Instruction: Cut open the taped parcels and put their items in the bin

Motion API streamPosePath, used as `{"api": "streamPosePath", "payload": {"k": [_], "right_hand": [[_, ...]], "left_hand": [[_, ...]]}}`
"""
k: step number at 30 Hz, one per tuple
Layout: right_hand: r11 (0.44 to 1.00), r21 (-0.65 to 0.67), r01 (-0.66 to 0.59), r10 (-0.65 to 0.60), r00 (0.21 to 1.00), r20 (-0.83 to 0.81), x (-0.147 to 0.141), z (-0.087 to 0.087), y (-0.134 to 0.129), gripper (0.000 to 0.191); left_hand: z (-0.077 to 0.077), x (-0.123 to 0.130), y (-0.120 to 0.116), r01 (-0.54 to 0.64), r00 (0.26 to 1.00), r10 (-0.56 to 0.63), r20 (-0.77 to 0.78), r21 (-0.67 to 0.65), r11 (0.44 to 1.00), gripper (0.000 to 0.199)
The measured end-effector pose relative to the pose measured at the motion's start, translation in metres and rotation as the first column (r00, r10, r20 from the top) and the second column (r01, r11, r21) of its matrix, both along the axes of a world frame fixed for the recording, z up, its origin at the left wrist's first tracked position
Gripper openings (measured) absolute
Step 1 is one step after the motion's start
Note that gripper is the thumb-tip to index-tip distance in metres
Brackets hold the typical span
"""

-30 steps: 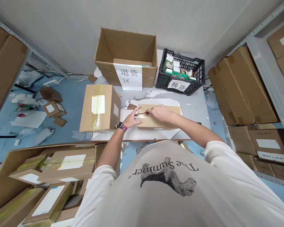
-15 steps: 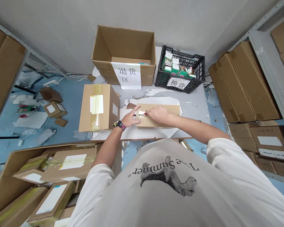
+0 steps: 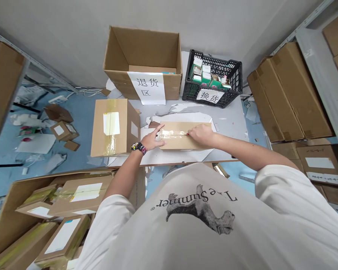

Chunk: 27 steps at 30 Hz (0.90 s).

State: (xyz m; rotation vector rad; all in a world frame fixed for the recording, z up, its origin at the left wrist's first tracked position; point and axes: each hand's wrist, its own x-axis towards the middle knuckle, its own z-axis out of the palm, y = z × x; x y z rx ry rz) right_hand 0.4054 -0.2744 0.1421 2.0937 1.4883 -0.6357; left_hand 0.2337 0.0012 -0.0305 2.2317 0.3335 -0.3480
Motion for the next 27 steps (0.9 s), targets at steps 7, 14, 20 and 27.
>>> {"api": "streamPosePath", "payload": {"k": [7, 14, 20, 27], "right_hand": [[0.99, -0.038, 0.133, -0.131, 0.99, 0.048, 0.036, 0.003, -0.087, 0.041], [0.988, 0.005, 0.155, -0.155, 0.987, 0.046, 0.043, 0.013, -0.127, 0.053], [0.986, 0.009, 0.168, -0.169, 0.985, 0.041, 0.05, 0.013, -0.143, 0.048], [0.973, 0.0, 0.231, -0.231, 0.971, 0.059, 0.059, 0.018, -0.173, 0.049]], "left_hand": [[-0.003, 0.0, 0.005, 0.0, 1.0, 0.0, 0.002, -0.012, 1.0, 0.131], [-0.004, -0.002, 0.009, -0.008, 1.0, 0.008, 0.011, 0.004, 1.0, 0.132], [-0.002, -0.002, 0.012, -0.006, 0.999, 0.007, -0.035, 0.035, 0.999, 0.133], [0.002, 0.0, 0.012, -0.025, 0.998, 0.024, -0.059, -0.015, 1.0, 0.141]]}}
